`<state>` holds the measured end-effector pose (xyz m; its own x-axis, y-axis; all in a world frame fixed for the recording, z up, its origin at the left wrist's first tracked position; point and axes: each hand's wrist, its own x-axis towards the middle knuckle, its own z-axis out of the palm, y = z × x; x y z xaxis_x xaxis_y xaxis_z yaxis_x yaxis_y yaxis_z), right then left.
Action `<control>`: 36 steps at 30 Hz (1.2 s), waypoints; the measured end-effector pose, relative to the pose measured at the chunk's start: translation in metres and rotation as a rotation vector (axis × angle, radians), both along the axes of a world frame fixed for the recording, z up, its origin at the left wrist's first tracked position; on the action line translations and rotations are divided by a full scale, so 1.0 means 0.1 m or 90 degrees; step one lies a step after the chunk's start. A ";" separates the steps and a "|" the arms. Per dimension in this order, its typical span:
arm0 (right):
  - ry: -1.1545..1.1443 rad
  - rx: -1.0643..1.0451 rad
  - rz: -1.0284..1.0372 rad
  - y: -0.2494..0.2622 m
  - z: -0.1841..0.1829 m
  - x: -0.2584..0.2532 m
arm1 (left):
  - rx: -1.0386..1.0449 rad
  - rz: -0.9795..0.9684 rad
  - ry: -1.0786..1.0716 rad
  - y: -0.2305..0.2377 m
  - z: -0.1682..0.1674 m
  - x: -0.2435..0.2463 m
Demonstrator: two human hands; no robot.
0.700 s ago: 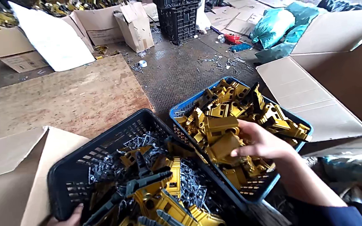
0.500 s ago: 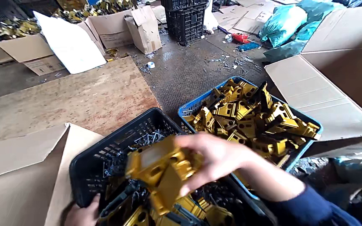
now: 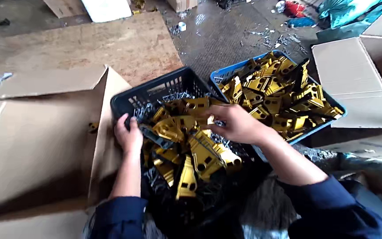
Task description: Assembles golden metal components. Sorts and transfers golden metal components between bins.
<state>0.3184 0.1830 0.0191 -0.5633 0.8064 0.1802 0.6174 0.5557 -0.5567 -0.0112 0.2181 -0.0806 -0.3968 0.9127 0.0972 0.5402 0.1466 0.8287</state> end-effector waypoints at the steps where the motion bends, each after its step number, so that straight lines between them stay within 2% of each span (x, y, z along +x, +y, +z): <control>1: -0.019 -0.046 -0.028 -0.18 -0.09 0.15 | 0.010 -0.062 0.006 -0.09 0.11 0.06; 4: -0.058 -0.193 -0.120 -0.66 -0.52 0.37 | 0.034 -0.157 0.085 -0.47 0.54 0.25; 6: -0.034 -0.265 -0.160 -0.87 -0.75 0.31 | 0.037 -0.241 0.155 -0.77 0.77 0.34; 8: -0.030 -0.288 -0.184 -0.96 -0.81 0.14 | -0.038 -0.352 0.220 -1.08 0.86 0.43; 11: -0.023 -0.262 -0.223 -1.00 -0.83 -0.09 | -0.255 -0.457 0.290 -1.51 0.77 0.61; 12: -0.014 -0.258 -0.237 -1.02 -0.85 -0.16 | -0.291 -0.460 0.294 -1.61 0.66 0.67; 14: 0.023 -0.251 -0.265 -1.08 -0.91 -0.29 | -0.279 -0.428 0.302 -1.73 0.42 0.75; 17: 0.117 -0.226 -0.275 -1.15 -0.97 -0.48 | -0.211 -0.333 0.274 -1.73 0.23 0.78; 20: 0.145 -0.190 -0.279 -1.07 -0.91 -0.51 | -0.272 -0.315 0.143 -1.59 0.21 0.70; 23: 0.139 -0.133 -0.347 -0.81 -1.01 -0.54 | -0.306 -0.340 0.081 -1.46 0.17 0.67; 28: 0.273 -0.219 -0.420 -0.40 -1.01 -0.57 | -0.282 -0.362 -0.023 -1.22 0.25 0.72; 30: 0.410 -0.283 -0.416 -0.33 -1.06 -0.53 | -0.250 -0.347 -0.049 -1.16 0.26 0.72; 33: 0.620 -0.400 -0.342 -0.44 -0.83 -0.43 | -0.202 -0.333 -0.078 -1.11 0.29 0.66; 35: 0.580 -0.347 -0.313 -0.61 -0.68 -0.32 | -0.159 -0.333 -0.096 -1.17 0.29 0.63; 36: 0.474 -0.273 -0.305 -0.72 -0.60 -0.25 | -0.132 -0.328 -0.108 -1.21 0.30 0.61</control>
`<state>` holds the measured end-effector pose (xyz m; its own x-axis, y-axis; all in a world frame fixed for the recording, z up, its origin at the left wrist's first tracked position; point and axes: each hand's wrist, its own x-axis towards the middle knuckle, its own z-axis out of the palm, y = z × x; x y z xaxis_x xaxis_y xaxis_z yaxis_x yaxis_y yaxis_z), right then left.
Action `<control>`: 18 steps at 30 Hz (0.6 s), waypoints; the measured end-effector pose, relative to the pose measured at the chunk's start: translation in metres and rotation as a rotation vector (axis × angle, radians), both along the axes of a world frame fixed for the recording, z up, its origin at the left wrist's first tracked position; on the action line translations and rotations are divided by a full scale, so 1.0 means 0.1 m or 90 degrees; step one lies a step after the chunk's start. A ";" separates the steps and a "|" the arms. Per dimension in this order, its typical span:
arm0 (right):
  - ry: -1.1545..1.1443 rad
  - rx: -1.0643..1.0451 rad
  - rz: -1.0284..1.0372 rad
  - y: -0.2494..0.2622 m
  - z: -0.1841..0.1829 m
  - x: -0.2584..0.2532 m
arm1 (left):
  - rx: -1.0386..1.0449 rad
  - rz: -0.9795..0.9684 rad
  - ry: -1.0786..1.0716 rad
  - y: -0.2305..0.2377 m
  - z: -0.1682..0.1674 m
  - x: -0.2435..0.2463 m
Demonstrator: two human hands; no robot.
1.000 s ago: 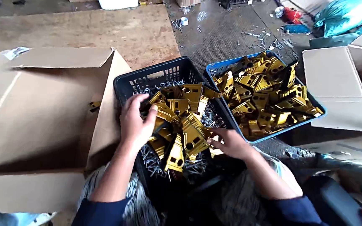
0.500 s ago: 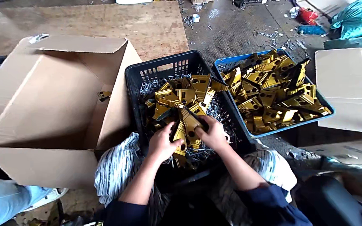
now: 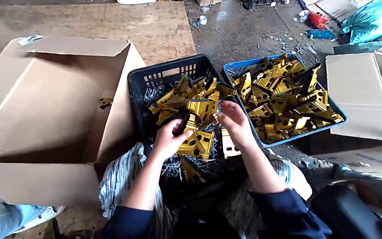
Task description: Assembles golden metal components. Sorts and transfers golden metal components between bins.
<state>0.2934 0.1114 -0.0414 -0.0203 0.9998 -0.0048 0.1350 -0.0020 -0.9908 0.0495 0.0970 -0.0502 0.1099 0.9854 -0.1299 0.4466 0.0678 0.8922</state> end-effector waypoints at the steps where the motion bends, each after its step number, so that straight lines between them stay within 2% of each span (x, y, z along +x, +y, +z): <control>1: -0.147 0.055 0.011 -0.10 0.05 0.06 | 0.027 0.010 -0.018 -0.05 0.01 -0.03; 3: -0.408 0.085 0.094 -0.31 0.07 0.12 | 0.123 0.034 -0.049 -0.19 0.02 -0.11; 6: -0.676 -0.177 0.317 -0.53 -0.11 -0.03 | 0.396 0.017 -0.073 -0.35 -0.06 -0.18; 8: -0.759 -0.251 0.371 -0.54 -0.32 -0.22 | 0.510 -0.049 -0.039 -0.42 -0.15 -0.13; 10: -0.744 -0.248 0.398 -0.45 -0.38 -0.24 | 0.520 -0.121 0.024 -0.54 -0.29 -0.01; 12: -0.691 -0.190 0.384 -0.33 -0.30 -0.09 | 0.522 -0.164 0.120 -0.57 -0.40 0.10; 15: -0.569 -0.093 0.322 -0.28 -0.20 0.24 | 0.515 -0.154 0.230 -0.54 -0.42 0.10; 18: -0.480 -0.040 0.232 -0.29 -0.20 0.40 | 0.454 -0.126 0.315 -0.50 -0.41 0.01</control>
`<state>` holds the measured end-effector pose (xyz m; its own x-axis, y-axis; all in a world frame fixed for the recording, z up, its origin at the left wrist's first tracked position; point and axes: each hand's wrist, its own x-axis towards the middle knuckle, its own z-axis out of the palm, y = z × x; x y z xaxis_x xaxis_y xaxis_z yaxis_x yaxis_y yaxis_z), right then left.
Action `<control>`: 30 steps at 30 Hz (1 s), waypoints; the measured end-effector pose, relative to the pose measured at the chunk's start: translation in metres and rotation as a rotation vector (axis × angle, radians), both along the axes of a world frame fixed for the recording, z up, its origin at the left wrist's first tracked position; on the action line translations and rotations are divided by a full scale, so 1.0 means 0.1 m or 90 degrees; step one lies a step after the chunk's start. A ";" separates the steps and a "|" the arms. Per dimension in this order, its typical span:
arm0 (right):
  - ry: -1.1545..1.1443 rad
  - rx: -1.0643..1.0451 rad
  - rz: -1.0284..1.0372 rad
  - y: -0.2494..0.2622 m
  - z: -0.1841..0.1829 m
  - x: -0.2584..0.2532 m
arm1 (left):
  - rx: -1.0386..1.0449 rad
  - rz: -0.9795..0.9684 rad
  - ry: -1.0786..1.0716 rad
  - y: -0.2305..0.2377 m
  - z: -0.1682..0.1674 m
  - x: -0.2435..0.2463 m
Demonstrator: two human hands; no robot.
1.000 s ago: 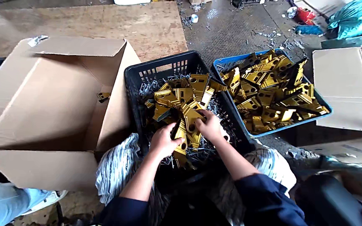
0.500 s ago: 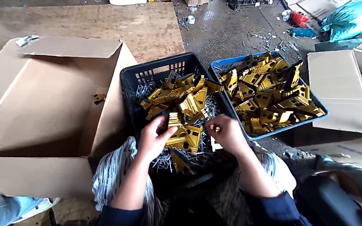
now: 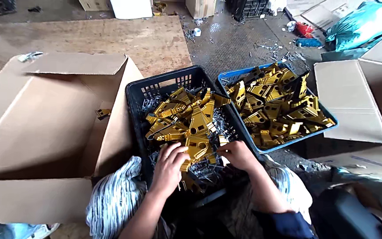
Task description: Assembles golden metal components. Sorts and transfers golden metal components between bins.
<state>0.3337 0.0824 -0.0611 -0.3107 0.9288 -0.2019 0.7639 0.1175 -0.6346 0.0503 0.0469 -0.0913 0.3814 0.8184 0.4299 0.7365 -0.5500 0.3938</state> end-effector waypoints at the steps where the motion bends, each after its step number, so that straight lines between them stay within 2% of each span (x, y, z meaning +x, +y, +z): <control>1: 0.019 -0.002 -0.032 0.01 -0.01 0.01 | -0.020 0.011 0.014 0.01 -0.01 -0.02; 6: 0.238 -0.038 -0.184 0.00 -0.11 -0.05 | -0.144 0.044 -0.019 -0.03 -0.01 -0.04; 8: 0.408 -0.082 -0.234 -0.03 -0.05 -0.12 | -0.116 0.074 -0.108 0.00 -0.03 -0.03; 10: 0.513 -0.125 -0.254 -0.06 0.04 -0.20 | -0.076 0.060 -0.233 0.02 -0.01 0.04; 14: 0.578 -0.145 -0.208 -0.14 0.12 -0.49 | -0.054 -0.015 -0.420 0.04 0.03 0.32; 16: 0.526 -0.074 -0.157 -0.16 0.12 -0.59 | -0.062 -0.010 -0.472 0.05 0.06 0.39; 18: 0.453 -0.001 -0.089 -0.16 0.14 -0.59 | -0.099 -0.033 -0.453 0.07 0.12 0.34; 19: 0.456 -0.009 -0.065 -0.17 0.17 -0.57 | -0.119 -0.067 -0.427 0.09 0.14 0.30; 21: 0.496 -0.084 -0.026 -0.18 0.22 -0.53 | -0.144 -0.134 -0.378 0.12 0.14 0.22; 23: 0.518 -0.128 -0.023 -0.20 0.21 -0.49 | -0.145 -0.128 -0.357 0.12 0.12 0.21; 25: 0.517 -0.107 -0.047 -0.19 0.24 -0.43 | -0.120 -0.016 -0.304 0.11 0.08 0.21; 27: 0.526 -0.074 -0.088 -0.16 0.28 -0.34 | -0.109 0.140 -0.182 0.09 0.06 0.21; 30: 0.518 0.012 -0.125 -0.12 0.26 -0.22 | -0.132 0.243 -0.046 0.04 0.06 0.25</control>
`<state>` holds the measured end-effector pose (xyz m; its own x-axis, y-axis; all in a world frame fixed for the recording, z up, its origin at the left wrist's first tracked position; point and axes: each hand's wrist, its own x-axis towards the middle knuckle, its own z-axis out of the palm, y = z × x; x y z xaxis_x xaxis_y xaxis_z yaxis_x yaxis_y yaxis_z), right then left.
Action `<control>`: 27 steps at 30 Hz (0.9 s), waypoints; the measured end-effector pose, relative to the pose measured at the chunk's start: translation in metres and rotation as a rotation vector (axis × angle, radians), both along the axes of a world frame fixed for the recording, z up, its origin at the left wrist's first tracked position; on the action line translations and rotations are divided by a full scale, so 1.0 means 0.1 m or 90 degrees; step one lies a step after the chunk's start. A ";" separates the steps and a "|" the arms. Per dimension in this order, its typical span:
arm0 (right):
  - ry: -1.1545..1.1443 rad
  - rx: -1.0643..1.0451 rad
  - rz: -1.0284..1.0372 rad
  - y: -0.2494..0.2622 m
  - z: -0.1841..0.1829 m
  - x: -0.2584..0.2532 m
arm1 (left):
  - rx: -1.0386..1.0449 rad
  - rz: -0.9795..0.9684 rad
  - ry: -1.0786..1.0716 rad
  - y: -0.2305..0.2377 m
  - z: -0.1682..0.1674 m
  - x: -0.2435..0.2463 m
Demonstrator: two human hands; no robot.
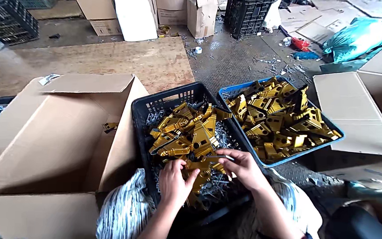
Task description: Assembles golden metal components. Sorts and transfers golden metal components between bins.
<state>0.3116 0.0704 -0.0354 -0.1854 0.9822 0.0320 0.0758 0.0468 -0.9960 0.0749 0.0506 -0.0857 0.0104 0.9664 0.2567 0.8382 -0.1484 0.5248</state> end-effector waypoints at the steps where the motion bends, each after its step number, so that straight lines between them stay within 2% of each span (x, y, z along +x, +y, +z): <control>1: -0.025 0.034 -0.017 0.01 -0.03 0.03 | -0.006 0.008 0.019 -0.02 -0.01 0.02; 4: -0.108 0.124 -0.010 0.01 -0.09 0.10 | -0.006 0.024 0.047 -0.06 -0.04 0.08; 8: -0.185 0.180 0.017 0.00 -0.11 0.11 | 0.003 0.029 0.095 -0.06 -0.06 0.09; 10: -0.205 0.201 0.058 -0.01 -0.12 0.11 | -0.005 -0.001 0.068 -0.07 -0.07 0.10; 15: -0.263 0.231 0.121 0.01 -0.25 0.01 | 0.018 -0.052 -0.136 -0.14 -0.20 0.17; 17: -0.228 0.237 0.112 0.01 -0.28 -0.04 | 0.040 -0.073 -0.230 -0.14 -0.24 0.18; 20: -0.126 0.302 0.068 0.01 -0.23 -0.04 | 0.073 -0.114 -0.441 -0.09 -0.15 0.16; 24: -0.068 0.375 0.086 0.00 -0.16 0.00 | -0.035 -0.134 -0.672 -0.07 0.11 0.03; 27: -0.075 0.391 0.084 -0.03 -0.21 -0.07 | -0.095 -0.144 -0.711 -0.12 0.12 -0.01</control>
<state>0.3043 0.0676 -0.0566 -0.3406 0.7594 0.5544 0.1377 0.6236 -0.7695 0.0739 0.0388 -0.0736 0.0268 0.9930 0.1152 -0.1436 -0.1102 0.9835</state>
